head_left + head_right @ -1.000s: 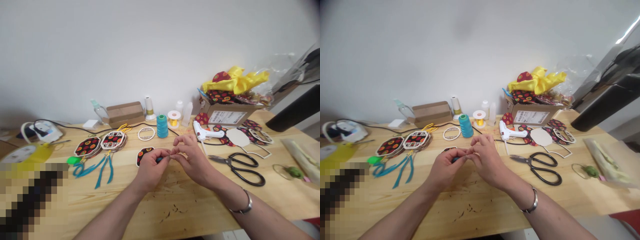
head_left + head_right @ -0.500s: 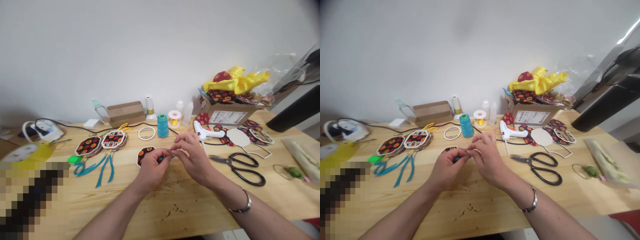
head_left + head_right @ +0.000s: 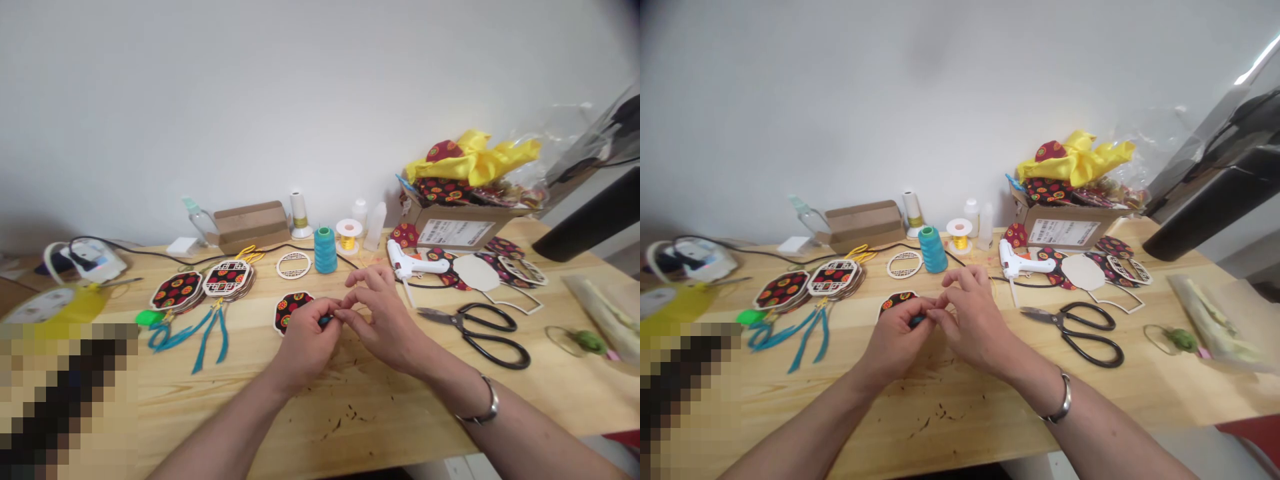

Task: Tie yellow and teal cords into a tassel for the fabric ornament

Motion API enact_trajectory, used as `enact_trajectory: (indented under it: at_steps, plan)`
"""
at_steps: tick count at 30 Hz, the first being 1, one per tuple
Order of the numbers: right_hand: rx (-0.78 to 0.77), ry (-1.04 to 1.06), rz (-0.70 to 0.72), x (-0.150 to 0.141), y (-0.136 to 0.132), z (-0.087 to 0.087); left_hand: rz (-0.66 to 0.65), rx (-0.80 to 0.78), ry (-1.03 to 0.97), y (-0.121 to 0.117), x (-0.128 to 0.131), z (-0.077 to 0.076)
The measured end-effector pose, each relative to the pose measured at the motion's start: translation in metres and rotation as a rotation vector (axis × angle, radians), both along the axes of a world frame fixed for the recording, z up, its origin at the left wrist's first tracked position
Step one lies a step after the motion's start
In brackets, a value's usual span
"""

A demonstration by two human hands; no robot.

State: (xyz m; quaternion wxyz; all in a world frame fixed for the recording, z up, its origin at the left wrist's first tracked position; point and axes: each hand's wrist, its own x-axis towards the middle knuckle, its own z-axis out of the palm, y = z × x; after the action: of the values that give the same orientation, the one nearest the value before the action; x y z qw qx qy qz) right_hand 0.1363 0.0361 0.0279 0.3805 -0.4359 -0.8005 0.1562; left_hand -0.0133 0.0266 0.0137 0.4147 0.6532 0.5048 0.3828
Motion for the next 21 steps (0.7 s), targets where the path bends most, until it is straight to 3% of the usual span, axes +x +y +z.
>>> enact_trajectory:
  at_steps: [9, 21]
  plan:
    - [-0.013, 0.032, 0.066, -0.004, -0.003, -0.004, 0.027, 0.012, -0.019, -0.001, 0.003, 0.001]
    - [0.028, 0.128, 0.142, -0.01, -0.016, -0.006, 0.276, -0.054, -0.172, 0.002, 0.002, 0.004]
